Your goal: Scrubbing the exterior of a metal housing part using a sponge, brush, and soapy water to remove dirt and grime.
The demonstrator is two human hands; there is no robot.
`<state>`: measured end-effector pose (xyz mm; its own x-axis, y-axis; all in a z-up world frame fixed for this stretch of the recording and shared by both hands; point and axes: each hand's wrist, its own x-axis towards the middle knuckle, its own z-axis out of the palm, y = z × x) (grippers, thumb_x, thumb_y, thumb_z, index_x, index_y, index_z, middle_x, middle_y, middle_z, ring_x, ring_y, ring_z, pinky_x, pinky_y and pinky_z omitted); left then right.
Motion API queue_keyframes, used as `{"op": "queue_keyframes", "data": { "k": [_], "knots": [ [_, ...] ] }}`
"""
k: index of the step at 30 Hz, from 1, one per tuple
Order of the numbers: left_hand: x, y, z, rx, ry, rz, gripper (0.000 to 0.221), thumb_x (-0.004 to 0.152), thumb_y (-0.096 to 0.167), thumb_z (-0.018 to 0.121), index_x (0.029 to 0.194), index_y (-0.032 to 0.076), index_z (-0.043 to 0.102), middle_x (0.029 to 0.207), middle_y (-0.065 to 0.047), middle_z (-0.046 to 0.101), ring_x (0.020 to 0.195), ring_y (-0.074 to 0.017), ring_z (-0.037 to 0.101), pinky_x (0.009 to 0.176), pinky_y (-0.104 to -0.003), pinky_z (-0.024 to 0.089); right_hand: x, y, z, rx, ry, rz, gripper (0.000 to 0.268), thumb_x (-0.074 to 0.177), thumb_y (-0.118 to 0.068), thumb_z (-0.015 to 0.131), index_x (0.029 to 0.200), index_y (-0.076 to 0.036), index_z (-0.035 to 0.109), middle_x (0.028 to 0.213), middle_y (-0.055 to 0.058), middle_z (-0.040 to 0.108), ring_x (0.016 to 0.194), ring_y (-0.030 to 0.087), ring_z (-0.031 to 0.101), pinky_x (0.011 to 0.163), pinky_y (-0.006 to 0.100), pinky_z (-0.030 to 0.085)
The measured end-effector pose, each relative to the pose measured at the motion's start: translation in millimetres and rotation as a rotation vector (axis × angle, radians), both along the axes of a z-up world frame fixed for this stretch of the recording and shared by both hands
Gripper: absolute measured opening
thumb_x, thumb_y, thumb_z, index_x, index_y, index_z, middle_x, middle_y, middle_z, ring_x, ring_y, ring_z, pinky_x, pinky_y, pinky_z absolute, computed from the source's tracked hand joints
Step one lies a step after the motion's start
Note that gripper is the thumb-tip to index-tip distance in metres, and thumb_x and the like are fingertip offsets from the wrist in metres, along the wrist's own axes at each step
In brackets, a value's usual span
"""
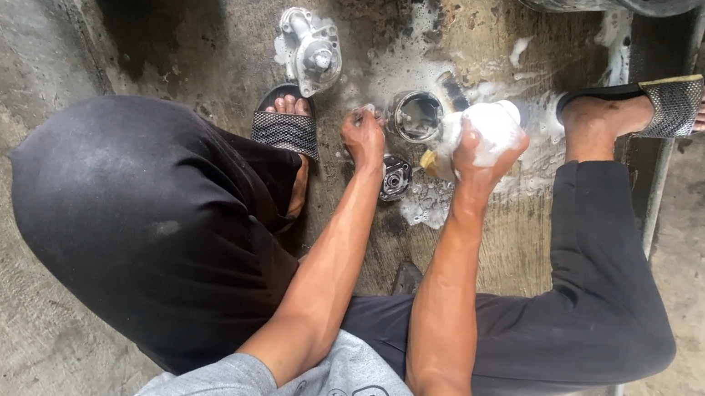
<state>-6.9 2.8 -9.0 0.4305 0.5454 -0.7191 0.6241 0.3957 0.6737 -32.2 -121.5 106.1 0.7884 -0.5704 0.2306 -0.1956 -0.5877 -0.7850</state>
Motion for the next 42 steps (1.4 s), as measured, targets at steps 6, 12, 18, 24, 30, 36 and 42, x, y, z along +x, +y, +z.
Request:
{"op": "queue_keyframes", "data": {
  "k": [6,12,18,24,30,36,42],
  "knots": [
    [5,3,25,0.029,-0.011,0.060,0.025,0.089,0.025,0.056,0.085,0.010,0.075,0.071,-0.007,0.076,0.077,-0.0229,0.078,0.082,-0.036,0.056,4,-2,-7,-0.079,0.084,-0.046,0.088,0.076,-0.055,0.086,0.140,-0.011,0.044,0.117,0.026,0.064,0.112,0.039,0.067,0.093,0.050,0.051],
    [10,-1,97,0.077,-0.416,0.090,0.030,0.108,0.022,0.045,0.112,0.005,0.070,0.098,-0.016,0.073,0.093,-0.0246,0.072,0.092,-0.041,0.056,31,-8,-33,-0.023,-0.195,-0.098,0.086,0.078,-0.048,0.092,0.141,-0.010,0.048,0.119,0.024,0.063,0.111,0.029,0.064,0.094,0.040,0.054],
    [0,-28,132,-0.220,-0.688,-0.320,0.027,0.101,0.021,0.055,0.117,0.006,0.072,0.109,-0.016,0.071,0.114,-0.0285,0.068,0.108,-0.046,0.047,42,39,26,0.401,-0.413,0.056,0.040,0.101,-0.029,0.052,0.137,-0.010,0.051,0.141,0.017,0.043,0.127,0.025,0.049,0.108,0.043,0.043],
    [-4,-55,92,-0.257,-0.649,-0.337,0.036,0.096,0.008,0.060,0.127,-0.010,0.065,0.123,-0.032,0.066,0.127,-0.0416,0.059,0.116,-0.052,0.040,4,1,-7,0.295,0.508,-0.284,0.061,0.094,-0.061,0.064,0.141,-0.026,0.050,0.133,0.011,0.064,0.127,0.029,0.064,0.110,0.045,0.049],
    [0,-41,125,-0.273,-0.650,-0.503,0.038,0.093,0.025,0.067,0.119,-0.003,0.071,0.117,-0.027,0.071,0.120,-0.0367,0.066,0.112,-0.045,0.044,-9,1,76,0.937,0.424,-0.027,0.016,0.089,-0.015,0.064,0.103,-0.008,0.061,0.100,0.004,0.059,0.106,0.021,0.057,0.100,0.040,0.046],
    [-12,-44,74,0.498,-0.859,-0.918,0.051,0.089,0.019,0.069,0.132,-0.006,0.058,0.108,-0.035,0.062,0.099,-0.0525,0.063,0.094,-0.062,0.050,-4,-65,2,0.404,0.996,0.442,0.028,0.100,-0.026,0.068,0.103,0.002,0.070,0.057,-0.003,0.056,0.034,0.000,0.040,0.026,0.016,0.030],
    [-4,-37,61,0.018,-0.317,-1.128,0.047,0.096,0.032,0.046,0.124,0.004,0.071,0.109,-0.034,0.071,0.108,-0.0453,0.070,0.093,-0.059,0.052,-22,-51,-7,1.239,0.412,-0.118,0.041,0.085,-0.014,0.077,0.120,0.005,0.066,0.110,0.015,0.070,0.115,0.024,0.068,0.100,0.031,0.056]
  ]
}}
